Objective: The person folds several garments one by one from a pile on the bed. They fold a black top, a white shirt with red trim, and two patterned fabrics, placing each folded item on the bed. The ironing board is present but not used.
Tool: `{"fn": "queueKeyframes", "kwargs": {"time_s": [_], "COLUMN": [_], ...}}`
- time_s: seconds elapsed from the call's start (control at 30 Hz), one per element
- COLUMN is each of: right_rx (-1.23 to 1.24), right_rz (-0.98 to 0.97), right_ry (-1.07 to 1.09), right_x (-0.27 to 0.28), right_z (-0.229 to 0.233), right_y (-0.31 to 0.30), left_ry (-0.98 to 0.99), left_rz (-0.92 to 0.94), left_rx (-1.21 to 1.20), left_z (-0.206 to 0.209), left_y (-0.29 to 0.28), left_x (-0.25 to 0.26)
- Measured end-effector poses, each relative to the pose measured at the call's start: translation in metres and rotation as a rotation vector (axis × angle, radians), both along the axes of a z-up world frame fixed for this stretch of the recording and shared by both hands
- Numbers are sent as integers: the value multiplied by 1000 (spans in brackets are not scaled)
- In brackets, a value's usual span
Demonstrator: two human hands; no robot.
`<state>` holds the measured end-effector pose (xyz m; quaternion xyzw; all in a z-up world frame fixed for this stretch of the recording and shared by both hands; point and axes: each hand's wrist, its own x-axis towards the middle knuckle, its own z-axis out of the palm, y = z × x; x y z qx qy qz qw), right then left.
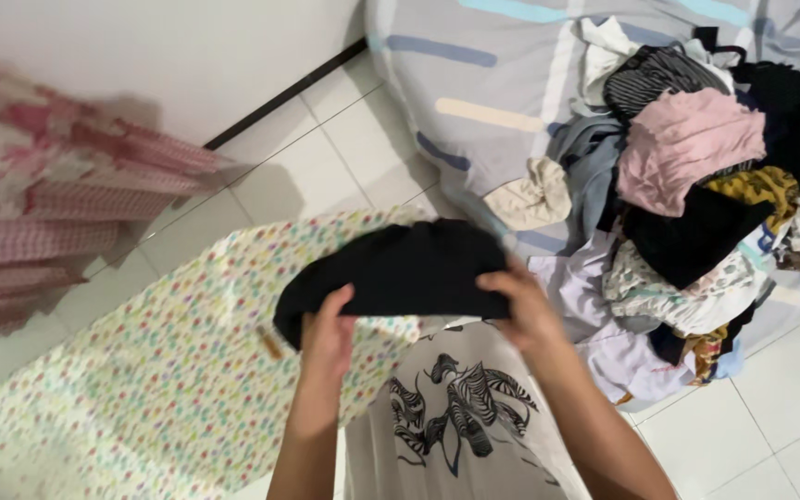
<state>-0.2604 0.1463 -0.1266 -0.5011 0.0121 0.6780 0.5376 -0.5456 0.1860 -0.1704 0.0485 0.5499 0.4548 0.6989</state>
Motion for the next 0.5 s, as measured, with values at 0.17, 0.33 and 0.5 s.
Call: {"fn": "queueKeyframes", "kwargs": {"time_s": [0.17,0.33,0.5], "right_rx": [-106,105,371], "right_rz": [-156,-195,-44], "right_ry": [-187,-349,-555], "right_x": [156,281,374], "right_z": [-30,-140,-268], "right_y": [83,194,276], "left_ry": [-37,61,118], "left_rz": [-286,-203,-252], "left_rx": [-42,-39,314], "left_z": [-50,-165,-313], "left_y": [118,238,292], "left_x": [173,320,381]}}
